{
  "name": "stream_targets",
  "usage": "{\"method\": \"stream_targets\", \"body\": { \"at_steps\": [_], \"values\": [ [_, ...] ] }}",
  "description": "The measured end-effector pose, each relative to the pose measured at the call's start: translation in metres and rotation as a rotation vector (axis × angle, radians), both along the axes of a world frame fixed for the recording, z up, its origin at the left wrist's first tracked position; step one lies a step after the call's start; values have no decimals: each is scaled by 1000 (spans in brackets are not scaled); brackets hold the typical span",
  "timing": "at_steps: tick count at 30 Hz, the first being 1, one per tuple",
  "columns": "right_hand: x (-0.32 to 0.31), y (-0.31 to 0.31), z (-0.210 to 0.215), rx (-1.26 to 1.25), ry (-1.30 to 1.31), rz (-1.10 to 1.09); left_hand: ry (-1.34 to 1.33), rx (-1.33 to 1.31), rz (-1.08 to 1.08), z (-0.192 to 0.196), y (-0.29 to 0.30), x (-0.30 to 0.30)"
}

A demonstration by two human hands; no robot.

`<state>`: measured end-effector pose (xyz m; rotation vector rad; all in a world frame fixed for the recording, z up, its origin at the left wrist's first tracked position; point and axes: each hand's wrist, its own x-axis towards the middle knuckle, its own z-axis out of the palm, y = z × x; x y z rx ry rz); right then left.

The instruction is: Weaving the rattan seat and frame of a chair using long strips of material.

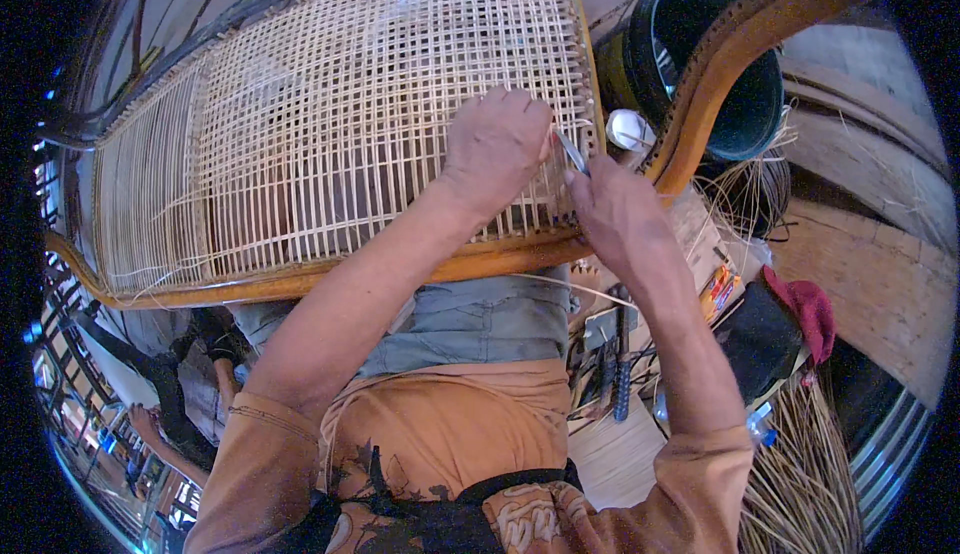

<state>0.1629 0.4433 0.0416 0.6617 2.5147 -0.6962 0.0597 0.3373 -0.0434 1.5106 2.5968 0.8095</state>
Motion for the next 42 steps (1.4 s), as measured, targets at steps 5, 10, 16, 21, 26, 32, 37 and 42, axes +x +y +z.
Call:
{"method": "stream_targets", "body": {
  "at_steps": [5,10,16,21,26,32,37,42],
  "values": [
    [8,4,11,-31,53,-165,-51,13,89,2,-2,5],
    [6,6,2,-12,-42,-46,-71,1,60,2,4,5],
    [7,6,0,13,-15,-111,-109,61,36,0,5,8],
    [16,16,14,118,2,-101,-177,-11,-87,15,-6,18],
    [16,24,12,271,29,28,-109,-62,-100,18,-10,23],
    [8,28,15,252,-14,93,-87,-125,-118,16,-7,23],
    [4,35,12,254,-23,158,-75,-119,-118,13,-6,22],
    [-4,47,11,324,-59,297,-141,-96,-127,14,-3,16]
  ]
}}
